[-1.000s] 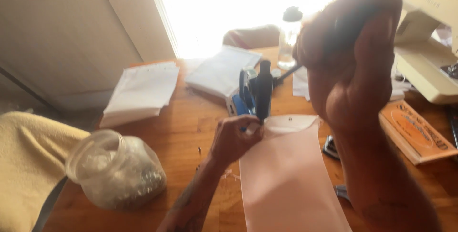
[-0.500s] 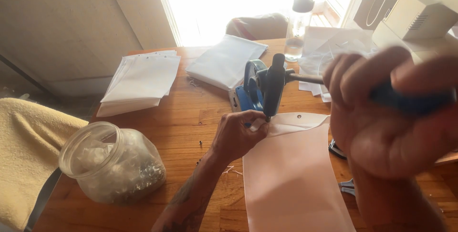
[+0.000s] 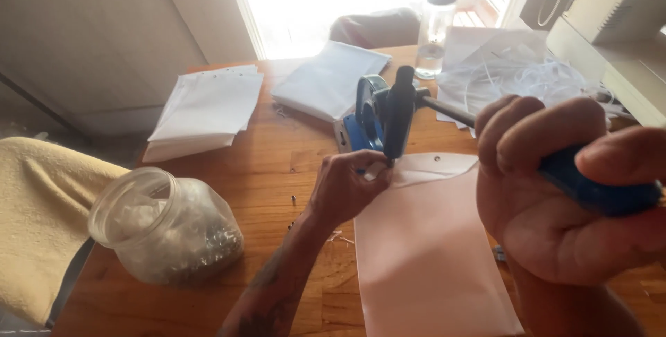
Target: Trimming the edges of a fabric piece with scissors and punching holes using a manual grommet press.
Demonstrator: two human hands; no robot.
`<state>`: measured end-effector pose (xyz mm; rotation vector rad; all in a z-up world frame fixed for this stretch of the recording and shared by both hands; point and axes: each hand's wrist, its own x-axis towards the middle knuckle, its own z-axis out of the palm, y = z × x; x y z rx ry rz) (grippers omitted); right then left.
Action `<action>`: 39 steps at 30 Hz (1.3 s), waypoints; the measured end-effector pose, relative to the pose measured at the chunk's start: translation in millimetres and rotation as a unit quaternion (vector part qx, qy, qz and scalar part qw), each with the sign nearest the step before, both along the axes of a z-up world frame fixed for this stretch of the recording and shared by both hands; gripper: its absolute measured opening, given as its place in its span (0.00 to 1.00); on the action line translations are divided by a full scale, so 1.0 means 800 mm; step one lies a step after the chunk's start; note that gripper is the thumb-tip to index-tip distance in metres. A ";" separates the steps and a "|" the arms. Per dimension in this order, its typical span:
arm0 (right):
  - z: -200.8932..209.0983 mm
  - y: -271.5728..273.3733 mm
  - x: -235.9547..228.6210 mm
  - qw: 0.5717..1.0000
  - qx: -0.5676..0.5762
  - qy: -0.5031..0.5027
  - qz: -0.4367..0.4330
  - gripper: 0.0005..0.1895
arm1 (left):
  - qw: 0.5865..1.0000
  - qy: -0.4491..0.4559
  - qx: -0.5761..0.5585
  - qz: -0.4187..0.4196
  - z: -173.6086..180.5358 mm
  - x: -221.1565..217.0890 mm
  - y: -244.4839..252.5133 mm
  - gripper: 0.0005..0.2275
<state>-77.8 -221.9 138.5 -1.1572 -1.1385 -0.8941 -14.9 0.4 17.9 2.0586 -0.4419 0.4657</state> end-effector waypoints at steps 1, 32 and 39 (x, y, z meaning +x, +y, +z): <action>0.001 0.002 -0.002 1.000 0.007 0.005 0.002 0.21 | 1.000 0.006 -0.001 -0.001 -0.001 0.000 -0.001 0.07; 0.059 0.030 0.289 0.907 -0.024 0.416 0.063 0.10 | 0.998 0.032 0.040 0.020 0.005 0.008 0.000 0.11; 0.016 0.008 0.192 0.892 -0.077 0.445 0.021 0.10 | 0.999 0.031 0.016 0.007 0.007 -0.002 -0.003 0.13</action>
